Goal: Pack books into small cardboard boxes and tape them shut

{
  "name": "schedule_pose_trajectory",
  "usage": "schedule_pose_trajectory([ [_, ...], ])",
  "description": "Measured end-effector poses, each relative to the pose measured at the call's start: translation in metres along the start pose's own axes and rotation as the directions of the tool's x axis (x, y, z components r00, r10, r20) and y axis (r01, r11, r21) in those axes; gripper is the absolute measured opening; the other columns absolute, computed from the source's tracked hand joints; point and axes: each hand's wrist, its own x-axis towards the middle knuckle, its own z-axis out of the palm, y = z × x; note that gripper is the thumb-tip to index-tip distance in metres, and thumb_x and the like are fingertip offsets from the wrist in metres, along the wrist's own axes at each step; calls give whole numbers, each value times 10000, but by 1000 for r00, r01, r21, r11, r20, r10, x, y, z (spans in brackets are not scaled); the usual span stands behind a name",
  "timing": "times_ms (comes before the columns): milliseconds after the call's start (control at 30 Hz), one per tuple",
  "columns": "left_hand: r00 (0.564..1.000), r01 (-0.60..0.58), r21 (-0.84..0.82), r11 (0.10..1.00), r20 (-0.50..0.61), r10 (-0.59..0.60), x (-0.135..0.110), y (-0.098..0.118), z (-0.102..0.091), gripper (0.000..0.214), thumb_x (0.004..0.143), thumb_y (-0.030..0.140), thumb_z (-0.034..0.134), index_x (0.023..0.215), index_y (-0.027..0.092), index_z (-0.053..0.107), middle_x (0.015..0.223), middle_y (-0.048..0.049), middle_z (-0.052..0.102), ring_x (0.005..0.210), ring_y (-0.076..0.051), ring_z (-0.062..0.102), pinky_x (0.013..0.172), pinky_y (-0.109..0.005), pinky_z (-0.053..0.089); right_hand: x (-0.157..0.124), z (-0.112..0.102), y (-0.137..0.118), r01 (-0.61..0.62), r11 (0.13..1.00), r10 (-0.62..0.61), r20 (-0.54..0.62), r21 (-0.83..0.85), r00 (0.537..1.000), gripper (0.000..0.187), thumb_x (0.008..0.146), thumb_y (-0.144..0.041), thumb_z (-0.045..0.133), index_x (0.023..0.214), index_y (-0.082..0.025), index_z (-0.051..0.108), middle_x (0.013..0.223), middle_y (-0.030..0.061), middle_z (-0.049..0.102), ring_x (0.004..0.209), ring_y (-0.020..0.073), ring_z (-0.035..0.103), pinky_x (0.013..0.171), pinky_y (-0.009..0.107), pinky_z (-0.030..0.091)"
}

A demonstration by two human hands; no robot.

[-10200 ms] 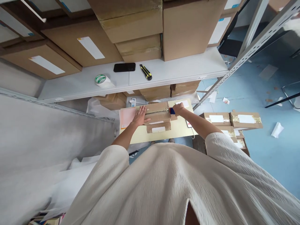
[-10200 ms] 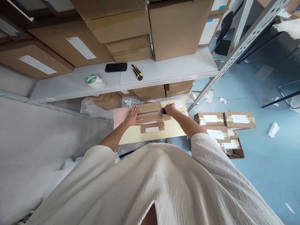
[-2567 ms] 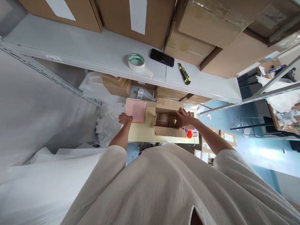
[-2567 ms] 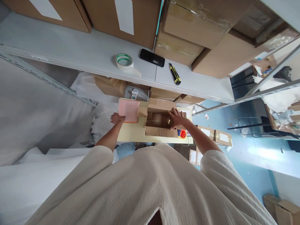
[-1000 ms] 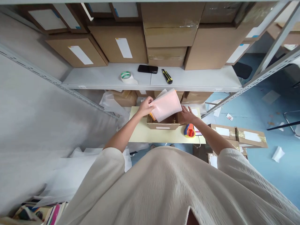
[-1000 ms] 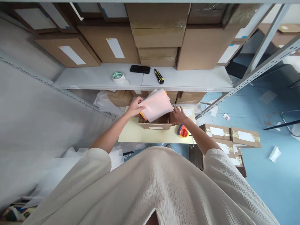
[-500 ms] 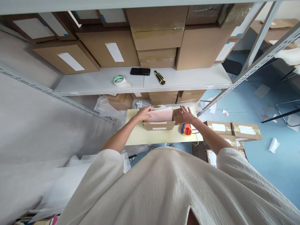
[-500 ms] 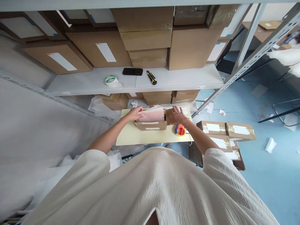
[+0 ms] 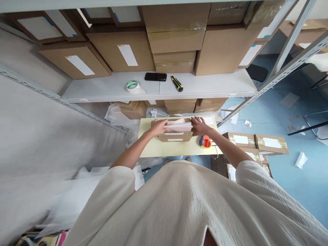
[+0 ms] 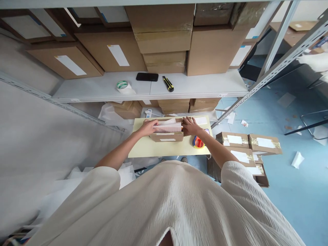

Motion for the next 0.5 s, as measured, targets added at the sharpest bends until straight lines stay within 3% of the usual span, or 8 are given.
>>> schedule_pose_trajectory([
  [100,1000,2,-15,1000,8,-2,-4,0,2,219,886,341,759,1017,290,591,918,34,728,847,-231,657,1153,-431,393,8,0,3,-46,998,46,-15,34,999,727,1109,-406,540,1807,-229,442,1865,238,370,1666,462,420,1337,688,334],
  [200,1000,20,-48,999,5,-20,-2,-2,8,216,886,340,775,1019,297,611,822,42,677,839,-250,667,1140,-433,396,17,0,11,-70,994,71,-8,82,997,847,1088,-397,523,1875,-221,263,1833,247,426,1592,455,512,1314,663,360],
  [333,999,48,-61,997,26,-46,8,-8,16,233,897,375,796,1050,308,634,831,29,708,888,-285,696,1146,-461,411,27,1,15,-89,990,88,16,107,996,952,1035,-479,589,1885,-248,229,1826,237,445,1559,487,526,1300,670,358],
  [500,988,143,-71,987,-41,-146,18,-16,12,524,794,337,938,1252,297,687,1200,-80,820,1213,-377,735,1220,-510,385,29,2,13,-107,987,104,26,123,994,1008,982,-441,626,1887,-254,222,1839,223,425,1574,510,488,1292,689,367],
])
